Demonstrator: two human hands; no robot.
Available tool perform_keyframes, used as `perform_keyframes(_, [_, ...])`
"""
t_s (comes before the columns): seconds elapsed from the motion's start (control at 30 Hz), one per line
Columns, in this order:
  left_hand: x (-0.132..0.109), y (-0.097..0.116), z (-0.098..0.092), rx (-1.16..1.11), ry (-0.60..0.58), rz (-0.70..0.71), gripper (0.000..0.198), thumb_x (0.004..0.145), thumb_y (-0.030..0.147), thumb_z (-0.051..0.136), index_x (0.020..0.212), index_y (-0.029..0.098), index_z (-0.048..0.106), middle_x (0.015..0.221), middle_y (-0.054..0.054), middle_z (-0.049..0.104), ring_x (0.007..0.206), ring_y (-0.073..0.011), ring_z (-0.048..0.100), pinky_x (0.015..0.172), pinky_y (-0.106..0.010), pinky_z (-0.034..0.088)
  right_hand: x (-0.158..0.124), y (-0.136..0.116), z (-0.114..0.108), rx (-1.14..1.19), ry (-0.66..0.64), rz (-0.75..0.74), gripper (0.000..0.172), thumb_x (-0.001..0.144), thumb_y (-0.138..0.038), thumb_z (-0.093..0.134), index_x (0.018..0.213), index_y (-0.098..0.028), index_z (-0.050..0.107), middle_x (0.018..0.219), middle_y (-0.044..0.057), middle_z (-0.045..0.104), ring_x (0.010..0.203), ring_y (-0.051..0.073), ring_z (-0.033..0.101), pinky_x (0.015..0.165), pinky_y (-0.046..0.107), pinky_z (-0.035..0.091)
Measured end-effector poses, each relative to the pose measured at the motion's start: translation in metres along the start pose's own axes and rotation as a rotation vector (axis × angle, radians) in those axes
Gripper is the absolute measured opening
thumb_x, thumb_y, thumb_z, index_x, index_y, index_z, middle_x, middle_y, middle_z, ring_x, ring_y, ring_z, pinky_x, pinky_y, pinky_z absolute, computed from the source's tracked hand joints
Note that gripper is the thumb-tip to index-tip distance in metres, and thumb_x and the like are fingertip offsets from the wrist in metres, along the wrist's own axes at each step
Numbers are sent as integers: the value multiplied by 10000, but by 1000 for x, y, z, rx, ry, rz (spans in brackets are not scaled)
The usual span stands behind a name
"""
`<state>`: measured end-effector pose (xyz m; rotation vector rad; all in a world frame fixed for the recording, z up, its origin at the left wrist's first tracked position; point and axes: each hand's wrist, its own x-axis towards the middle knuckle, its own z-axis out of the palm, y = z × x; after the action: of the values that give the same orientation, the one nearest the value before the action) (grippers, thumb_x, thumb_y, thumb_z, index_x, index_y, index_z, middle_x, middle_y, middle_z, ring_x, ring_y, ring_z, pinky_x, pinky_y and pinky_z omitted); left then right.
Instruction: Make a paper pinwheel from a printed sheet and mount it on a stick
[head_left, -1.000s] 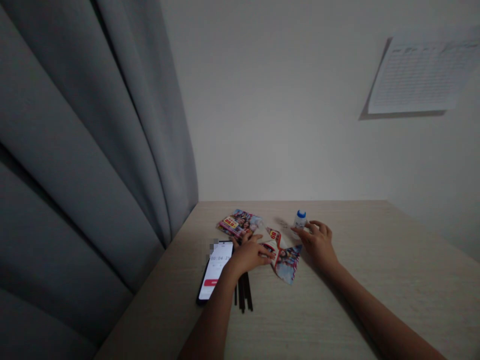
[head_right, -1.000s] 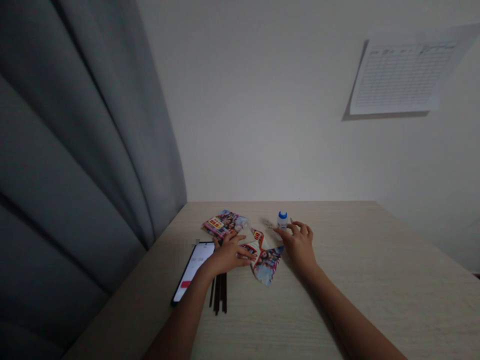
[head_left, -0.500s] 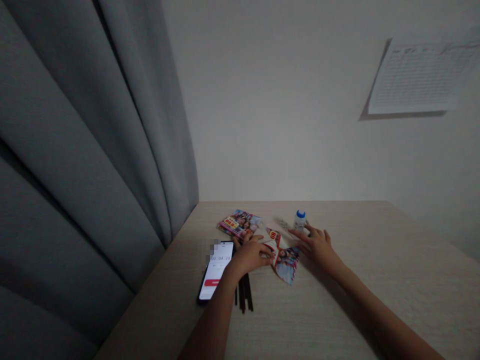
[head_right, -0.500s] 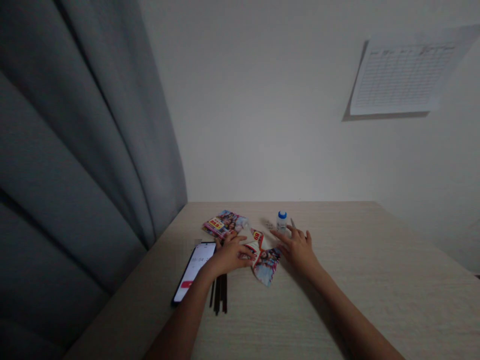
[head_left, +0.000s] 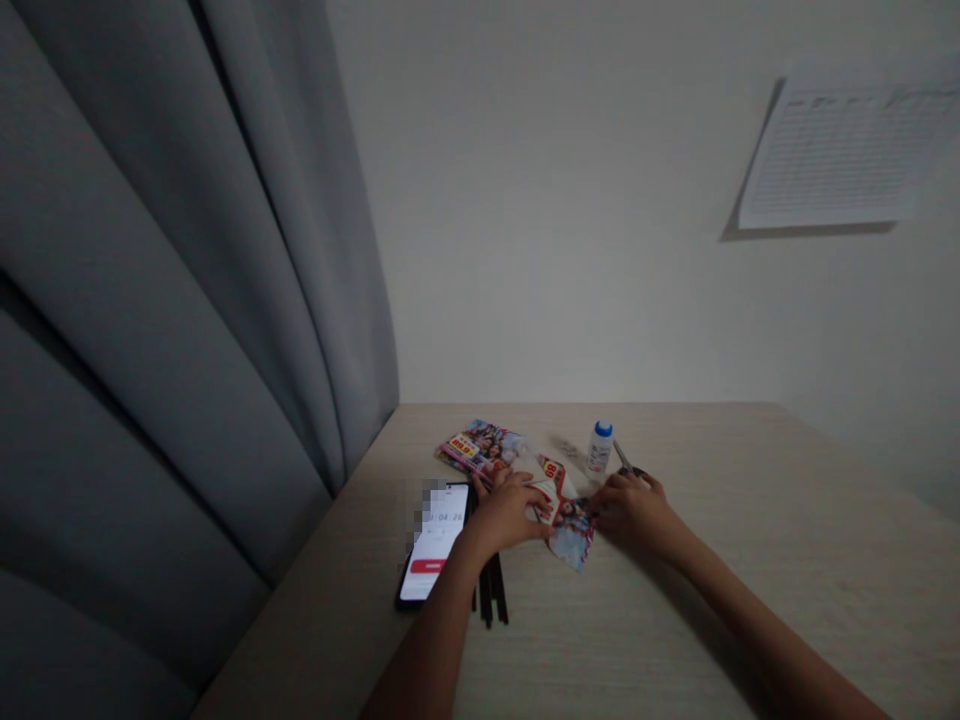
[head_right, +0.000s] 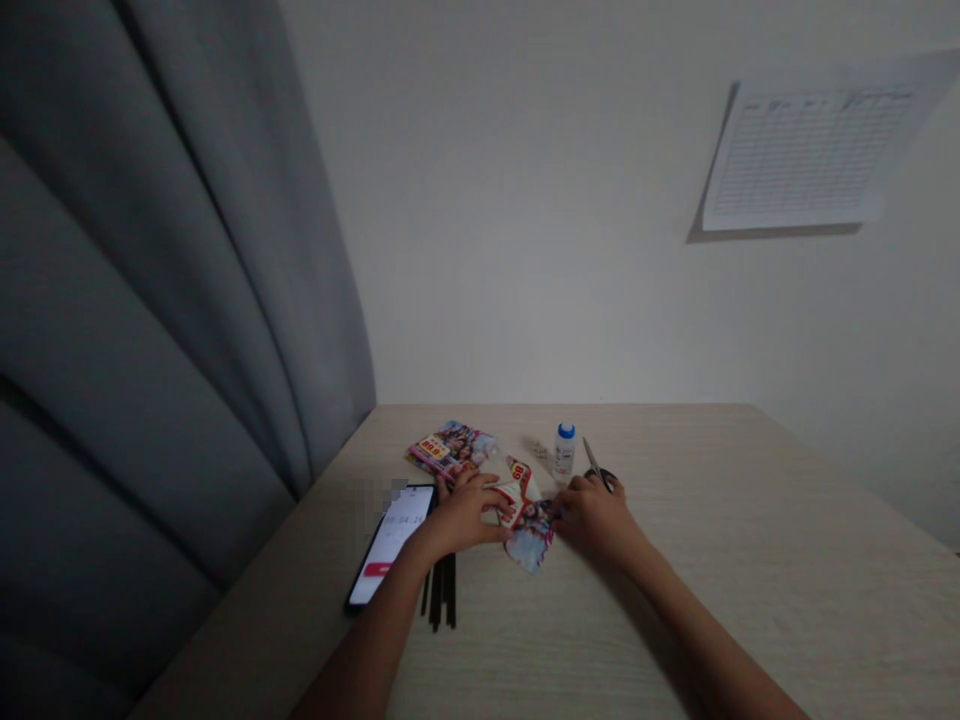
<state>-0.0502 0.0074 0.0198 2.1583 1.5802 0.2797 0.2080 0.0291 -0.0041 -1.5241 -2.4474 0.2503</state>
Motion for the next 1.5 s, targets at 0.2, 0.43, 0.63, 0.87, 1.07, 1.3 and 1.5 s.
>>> perform_keyframes(0.2, [1, -3, 2, 23, -2, -20, 405, 722, 530, 782, 1108, 419, 738, 1514, -22, 462, 1470, -415, 184, 1086, -760, -114, -1, -10, -4, 92, -47, -113, 158, 773, -303, 710, 905, -353, 782, 995, 29, 736, 1068, 289, 601, 1033, 570, 286])
perform_keyframes(0.43, [1, -1, 0, 42, -13, -61, 390, 742, 505, 765, 1128, 470, 721, 1525, -7, 438, 1479, -423, 150, 1075, -763, -117, -5, -21, -6, 105, -48, -250, 219, 757, -432, 766, 960, -350, 771, 1050, 26, 730, 1072, 286, 598, 1039, 537, 297])
perform_keyframes(0.63, [1, -1, 0, 43, -10, -68, 375, 753, 482, 758, 1126, 486, 717, 1511, -4, 451, 1487, -415, 141, 1068, -765, -124, -7, -22, -5, 112, -17, -325, 241, 751, -440, 769, 978, -359, 762, 1071, 14, 730, 1091, 275, 596, 1085, 549, 240])
perform_keyframes(0.87, [1, -2, 2, 37, 0, -83, 375, 748, 483, 758, 1120, 492, 719, 1510, -16, 453, 1488, -432, 131, 1058, -773, -121, -6, -28, -9, 84, -15, -338, 197, 767, -369, 748, 962, -345, 758, 1042, 17, 744, 1086, 271, 613, 1119, 566, 175])
perform_keyframes(1.07, [1, -2, 2, 37, -7, -90, 360, 762, 485, 741, 1121, 496, 717, 1521, 3, 441, 1492, -437, 106, 1050, -784, -120, -6, -30, -9, 64, 16, -330, 210, 811, -278, 665, 995, -331, 750, 1018, 22, 749, 1067, 252, 629, 1140, 549, 156])
perform_keyframes(1.3, [1, 0, 1, 38, -19, -90, 363, 763, 497, 739, 1125, 498, 713, 1519, 7, 437, 1488, -441, 118, 1053, -787, -109, -6, -26, -10, 137, 8, -324, 250, 821, -224, 622, 1013, -333, 741, 1046, 16, 746, 1086, 239, 627, 1138, 546, 169])
perform_keyframes(1.5, [4, -3, 7, 22, 41, -69, 263, 853, 556, 627, 1049, 436, 755, 1469, -13, 496, 1485, -401, 158, 1071, -780, -93, -2, -18, 2, 216, 13, -236, 250, 952, -383, 525, 950, -269, 747, 1002, 47, 751, 1055, 254, 642, 1117, 566, 217])
